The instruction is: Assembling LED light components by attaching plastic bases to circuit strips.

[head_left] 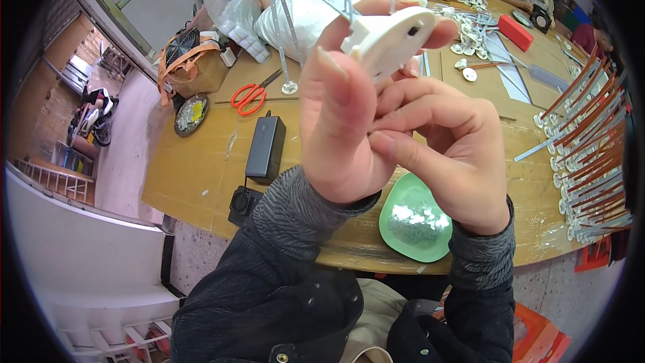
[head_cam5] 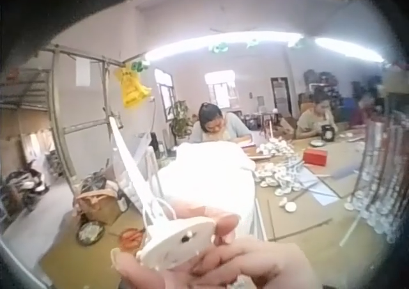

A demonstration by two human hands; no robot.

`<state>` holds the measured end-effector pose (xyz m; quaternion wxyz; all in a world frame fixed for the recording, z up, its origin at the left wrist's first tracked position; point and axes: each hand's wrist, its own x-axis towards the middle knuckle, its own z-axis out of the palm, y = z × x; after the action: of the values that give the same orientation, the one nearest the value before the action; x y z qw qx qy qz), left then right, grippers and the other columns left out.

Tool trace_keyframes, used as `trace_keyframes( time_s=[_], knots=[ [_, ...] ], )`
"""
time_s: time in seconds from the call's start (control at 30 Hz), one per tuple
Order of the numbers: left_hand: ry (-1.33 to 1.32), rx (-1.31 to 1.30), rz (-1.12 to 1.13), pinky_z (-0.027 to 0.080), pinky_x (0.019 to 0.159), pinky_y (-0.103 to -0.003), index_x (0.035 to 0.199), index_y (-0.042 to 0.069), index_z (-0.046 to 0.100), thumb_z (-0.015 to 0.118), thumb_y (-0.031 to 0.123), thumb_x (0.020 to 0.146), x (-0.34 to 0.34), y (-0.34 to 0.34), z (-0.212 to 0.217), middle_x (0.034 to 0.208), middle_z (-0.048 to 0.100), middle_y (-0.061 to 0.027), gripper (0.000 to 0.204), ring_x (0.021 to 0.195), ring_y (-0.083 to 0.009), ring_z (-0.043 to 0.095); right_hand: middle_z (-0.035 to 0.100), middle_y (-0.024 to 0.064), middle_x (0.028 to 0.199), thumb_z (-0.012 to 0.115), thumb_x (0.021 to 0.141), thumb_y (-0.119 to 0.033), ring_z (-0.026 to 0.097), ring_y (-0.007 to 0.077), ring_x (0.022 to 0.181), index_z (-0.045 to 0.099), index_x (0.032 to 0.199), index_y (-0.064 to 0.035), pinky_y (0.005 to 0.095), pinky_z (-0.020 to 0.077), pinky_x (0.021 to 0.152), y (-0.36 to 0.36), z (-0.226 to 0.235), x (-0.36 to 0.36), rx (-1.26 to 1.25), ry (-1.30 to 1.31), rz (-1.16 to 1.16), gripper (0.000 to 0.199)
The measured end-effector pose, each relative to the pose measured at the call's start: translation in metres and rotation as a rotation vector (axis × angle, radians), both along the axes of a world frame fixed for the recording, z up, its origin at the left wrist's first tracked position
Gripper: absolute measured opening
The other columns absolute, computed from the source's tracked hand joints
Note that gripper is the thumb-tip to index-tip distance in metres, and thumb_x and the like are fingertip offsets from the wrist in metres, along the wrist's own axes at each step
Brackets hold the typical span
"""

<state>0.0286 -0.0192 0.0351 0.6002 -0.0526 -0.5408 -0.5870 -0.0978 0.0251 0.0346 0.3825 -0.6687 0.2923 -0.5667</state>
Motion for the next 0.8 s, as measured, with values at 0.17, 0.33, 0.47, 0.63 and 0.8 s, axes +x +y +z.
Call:
trace_keyframes(
  time_s=[0.17, 0.33, 0.47, 0.63, 0.8],
  knots=[
    [0.208, 0.020, -0.169, 0.045, 0.093, -0.032, 0.142, 0.007, 0.040, 0.059, 0.062, 0.091, -0.002, -0.002, -0.005, 0.131, 0.054, -0.0143, 0.077, 0.119, -0.0229, 0.054, 0.066, 0.0138, 0.103, 0.071, 0.080, 0.009, 0.063, 0.0208, 0.098, 0.068, 0.090, 0.0070, 0.0325, 0.0489, 0.090, 0.002, -0.001, 0.007, -0.109, 0.078, -0.092, 0.011],
    [0.157, 0.074, -0.081, 0.046, 0.087, -0.030, 0.142, 0.009, 0.041, 0.055, 0.063, 0.093, -0.002, -0.003, -0.002, 0.129, 0.056, -0.0147, 0.074, 0.101, -0.0159, 0.053, 0.068, 0.0138, 0.101, 0.072, 0.078, 0.010, 0.063, 0.0178, 0.092, 0.069, 0.091, 0.0064, 0.0308, 0.0489, 0.088, -0.002, -0.011, 0.011, -0.194, -0.003, -0.165, 0.013],
    [0.113, 0.037, -0.197, 0.045, 0.086, -0.028, 0.140, 0.010, 0.042, 0.052, 0.064, 0.094, 0.001, -0.005, -0.004, 0.126, 0.059, -0.0154, 0.072, 0.097, -0.0120, 0.053, 0.069, 0.0123, 0.099, 0.072, 0.078, 0.010, 0.064, 0.0166, 0.092, 0.070, 0.094, 0.0069, 0.0305, 0.0496, 0.086, -0.003, -0.008, 0.006, -0.109, -0.040, -0.120, 0.016],
    [0.101, 0.069, -0.136, 0.045, 0.089, -0.027, 0.139, 0.009, 0.042, 0.053, 0.064, 0.095, -0.002, -0.005, -0.006, 0.125, 0.060, -0.0151, 0.071, 0.097, -0.0114, 0.054, 0.069, 0.0101, 0.097, 0.073, 0.074, 0.011, 0.067, 0.0175, 0.089, 0.074, 0.095, 0.0042, 0.0293, 0.0527, 0.077, -0.005, -0.002, 0.001, -0.438, 0.279, -0.289, 0.022],
    [0.108, 0.056, -0.170, 0.045, 0.090, -0.029, 0.139, 0.007, 0.044, 0.049, 0.065, 0.096, -0.005, -0.007, -0.005, 0.126, 0.060, -0.0151, 0.072, 0.101, -0.0135, 0.054, 0.069, 0.0104, 0.091, 0.073, 0.072, 0.011, 0.068, 0.0184, 0.083, 0.074, 0.092, 0.0035, 0.0278, 0.0533, 0.074, -0.003, 0.001, -0.001, -0.363, 0.186, -0.256, 0.021]
  ],
)
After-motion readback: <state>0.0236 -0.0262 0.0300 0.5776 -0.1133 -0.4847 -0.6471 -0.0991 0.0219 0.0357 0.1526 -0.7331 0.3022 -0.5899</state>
